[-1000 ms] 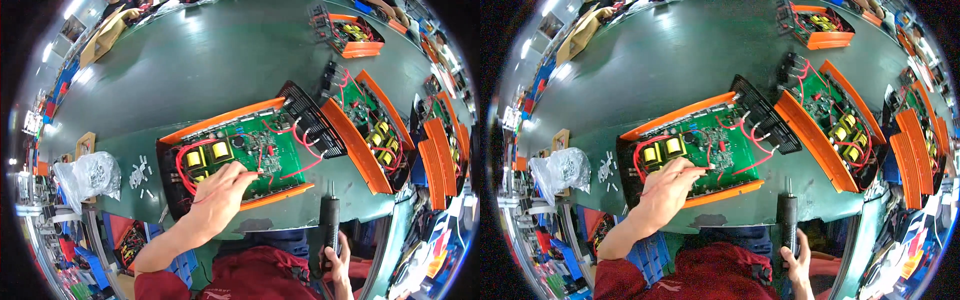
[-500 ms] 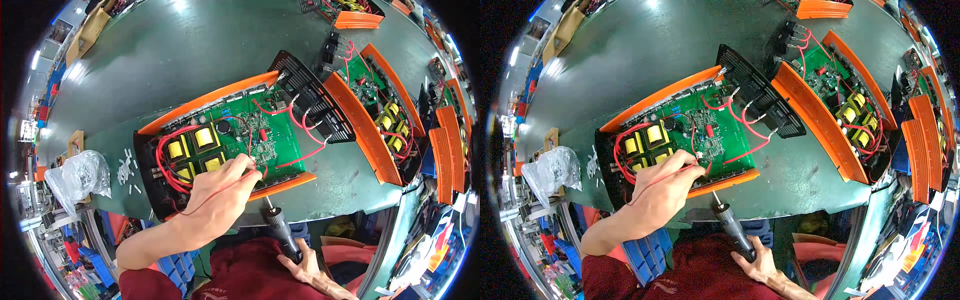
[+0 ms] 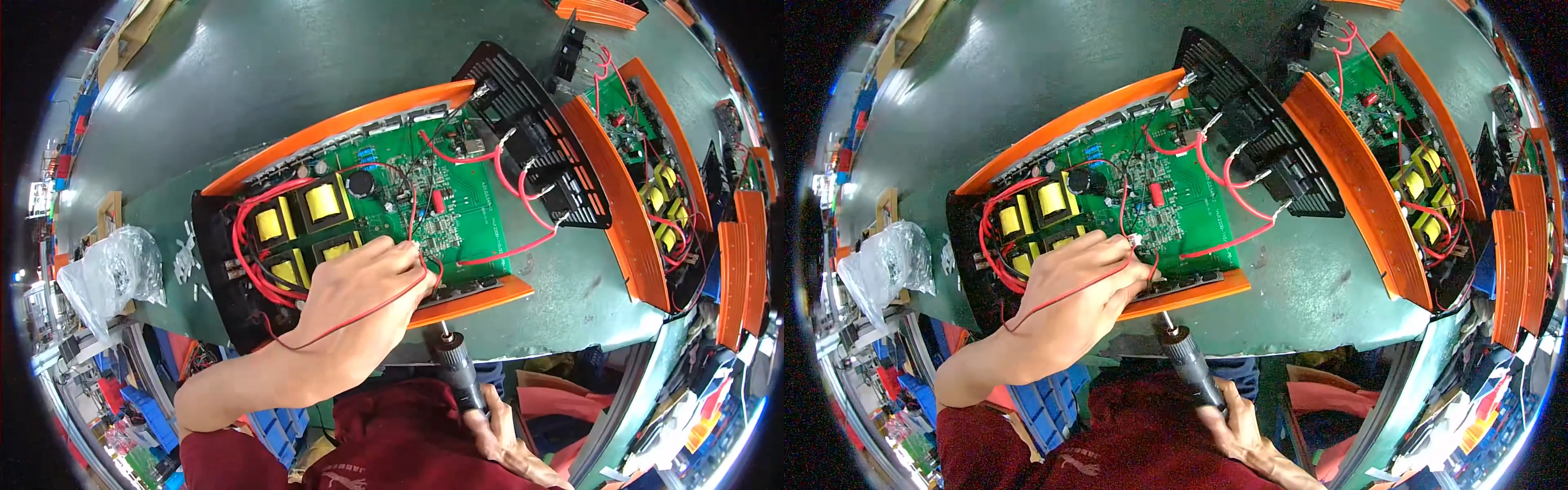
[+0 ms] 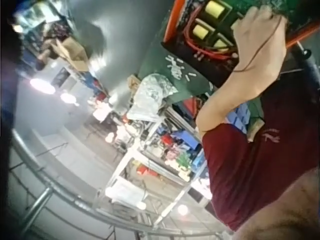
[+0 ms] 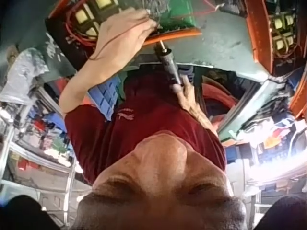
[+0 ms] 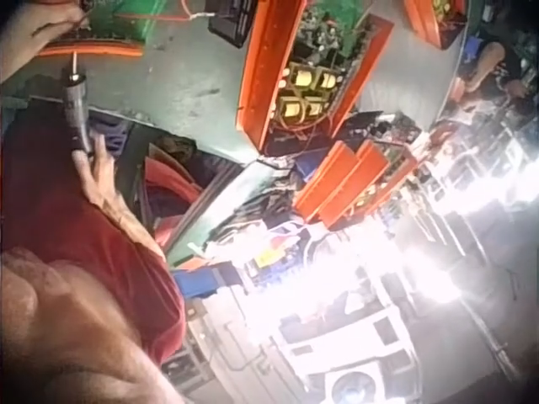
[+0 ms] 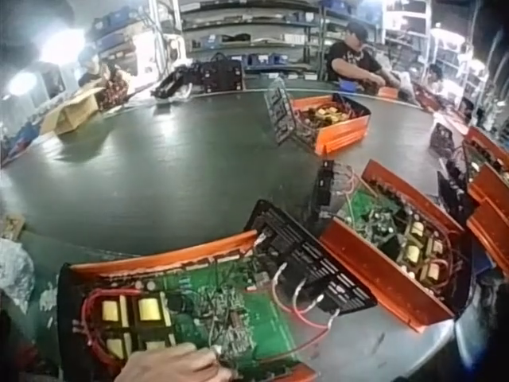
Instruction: Assembling electronic inverters by fastening internal components and wires with an electric screwdriver.
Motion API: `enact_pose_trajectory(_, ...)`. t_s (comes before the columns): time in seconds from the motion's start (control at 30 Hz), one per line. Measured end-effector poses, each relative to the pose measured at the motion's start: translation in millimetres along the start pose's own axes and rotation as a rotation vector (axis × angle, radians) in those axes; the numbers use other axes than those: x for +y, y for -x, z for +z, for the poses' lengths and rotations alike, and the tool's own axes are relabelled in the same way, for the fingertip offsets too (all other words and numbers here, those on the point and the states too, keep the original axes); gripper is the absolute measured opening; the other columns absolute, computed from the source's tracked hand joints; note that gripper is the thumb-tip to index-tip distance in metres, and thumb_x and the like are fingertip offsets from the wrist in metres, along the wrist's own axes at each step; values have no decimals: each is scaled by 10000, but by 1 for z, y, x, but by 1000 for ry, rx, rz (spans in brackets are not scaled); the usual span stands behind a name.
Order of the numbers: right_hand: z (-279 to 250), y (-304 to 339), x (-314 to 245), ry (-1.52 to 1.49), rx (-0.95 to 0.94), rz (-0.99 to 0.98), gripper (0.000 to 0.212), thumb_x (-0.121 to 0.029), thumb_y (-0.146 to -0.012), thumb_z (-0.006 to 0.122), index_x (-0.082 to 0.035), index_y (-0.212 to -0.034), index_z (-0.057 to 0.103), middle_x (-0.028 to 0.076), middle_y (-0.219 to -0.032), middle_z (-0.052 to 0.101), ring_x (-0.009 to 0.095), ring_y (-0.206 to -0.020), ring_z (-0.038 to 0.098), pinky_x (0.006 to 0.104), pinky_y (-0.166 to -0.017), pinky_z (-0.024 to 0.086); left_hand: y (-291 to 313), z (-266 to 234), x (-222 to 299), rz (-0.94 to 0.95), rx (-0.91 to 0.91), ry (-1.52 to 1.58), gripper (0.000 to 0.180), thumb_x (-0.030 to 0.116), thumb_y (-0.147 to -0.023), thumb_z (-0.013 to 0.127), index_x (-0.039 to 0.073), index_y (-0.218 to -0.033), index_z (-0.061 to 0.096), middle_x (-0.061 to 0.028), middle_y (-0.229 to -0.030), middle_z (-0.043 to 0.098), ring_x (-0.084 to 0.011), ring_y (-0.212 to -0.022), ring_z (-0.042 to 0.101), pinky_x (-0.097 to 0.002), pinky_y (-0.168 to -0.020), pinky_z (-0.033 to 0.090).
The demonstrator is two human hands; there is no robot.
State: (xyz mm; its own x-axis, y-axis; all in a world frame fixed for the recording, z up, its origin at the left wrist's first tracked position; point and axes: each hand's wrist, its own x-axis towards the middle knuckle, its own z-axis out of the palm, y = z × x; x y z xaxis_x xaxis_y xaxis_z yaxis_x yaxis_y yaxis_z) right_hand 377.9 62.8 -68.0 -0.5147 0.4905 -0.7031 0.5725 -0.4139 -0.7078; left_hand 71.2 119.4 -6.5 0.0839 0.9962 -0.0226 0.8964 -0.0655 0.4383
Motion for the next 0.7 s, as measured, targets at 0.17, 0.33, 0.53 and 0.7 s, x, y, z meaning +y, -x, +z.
enact_pose_trajectory(0.17, 8, 3, 42, -111, 30, -194, 792, -622, -1037, 205, 62, -1268, 532, 84, -859, 679, 128, -721, 592, 292, -677, 470, -1, 0, -3, 22, -24, 20, 83, 96, -820, 695, 66, -896, 688, -54, -858, 596, -234, -805, 580, -350, -689, 500)
enact_pose_trajectory(0.33, 8, 3, 35, -59, 36, -182, 790, -623, -1055, 198, 61, -1242, 546, 72, -835, 666, 116, -688, 568, 278, -649, 447, 2, 0, -5, 29, -57, 60, 188, 73, -792, 707, 71, -979, 727, -61, -882, 608, -247, -817, 577, -354, -702, 498)
enact_pose_trajectory(0.53, 8, 4, 40, -21, 34, -199, 765, -600, -1060, 193, 47, -1228, 565, 59, -802, 646, 117, -665, 544, 289, -631, 434, 2, -1, -4, 24, -70, 41, 213, 68, -769, 713, 70, -981, 728, -54, -880, 605, -242, -823, 579, -355, -705, 498)
enact_pose_trajectory(0.7, 12, 0, 32, -10, 68, -227, 753, -588, -1063, 202, 47, -1226, 573, 65, -805, 648, 135, -683, 565, 298, -649, 449, 2, 1, -6, 18, -68, 61, 210, 78, -774, 718, 73, -984, 735, -57, -874, 608, -245, -811, 576, -356, -701, 495)
